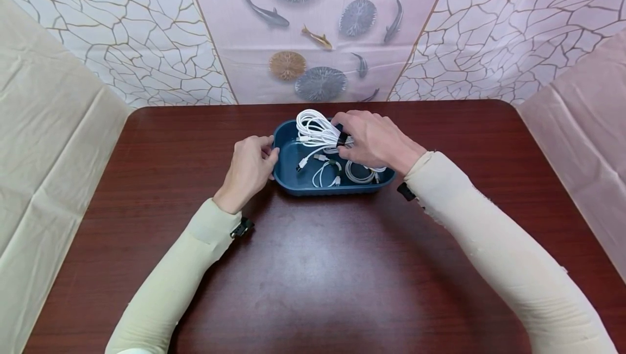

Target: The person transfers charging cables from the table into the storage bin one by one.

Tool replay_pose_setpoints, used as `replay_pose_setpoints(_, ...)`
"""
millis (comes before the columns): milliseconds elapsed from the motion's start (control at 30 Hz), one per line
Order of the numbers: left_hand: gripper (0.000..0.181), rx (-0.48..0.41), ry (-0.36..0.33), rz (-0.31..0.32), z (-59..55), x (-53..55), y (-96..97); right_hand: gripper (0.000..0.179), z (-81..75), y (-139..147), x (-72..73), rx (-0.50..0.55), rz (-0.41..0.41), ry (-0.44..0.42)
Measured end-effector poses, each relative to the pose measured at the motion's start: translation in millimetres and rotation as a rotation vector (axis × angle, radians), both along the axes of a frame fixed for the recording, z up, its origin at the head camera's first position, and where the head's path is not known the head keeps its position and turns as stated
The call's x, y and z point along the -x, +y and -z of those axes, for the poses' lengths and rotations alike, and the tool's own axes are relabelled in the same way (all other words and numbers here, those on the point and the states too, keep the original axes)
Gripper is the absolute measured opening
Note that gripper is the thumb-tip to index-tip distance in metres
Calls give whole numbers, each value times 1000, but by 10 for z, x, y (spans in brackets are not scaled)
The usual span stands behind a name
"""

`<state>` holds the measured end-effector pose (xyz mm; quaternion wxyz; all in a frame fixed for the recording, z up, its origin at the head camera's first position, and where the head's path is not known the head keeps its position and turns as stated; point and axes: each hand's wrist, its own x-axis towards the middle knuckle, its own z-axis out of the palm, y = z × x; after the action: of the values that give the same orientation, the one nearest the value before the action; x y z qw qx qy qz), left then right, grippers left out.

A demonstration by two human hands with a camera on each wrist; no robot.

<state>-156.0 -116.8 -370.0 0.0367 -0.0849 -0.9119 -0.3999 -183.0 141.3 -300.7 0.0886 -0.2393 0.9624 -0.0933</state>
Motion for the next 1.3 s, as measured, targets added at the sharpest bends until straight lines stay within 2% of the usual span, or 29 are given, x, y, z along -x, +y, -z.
replay_pose_setpoints(567, 36, 19, 2, 9, -3, -2, 6, 56, 103, -51, 13, 13, -19, -16)
replay_pose_setpoints(833, 36, 18, -12, 5, -2, 0, 7, 57, 152, -86, 19, -19, -24, -39)
replay_pose_setpoints(1300, 33, 26, 20, 1, 21, 17, 9, 57, 222, -109, 26, -23, -37, -57)
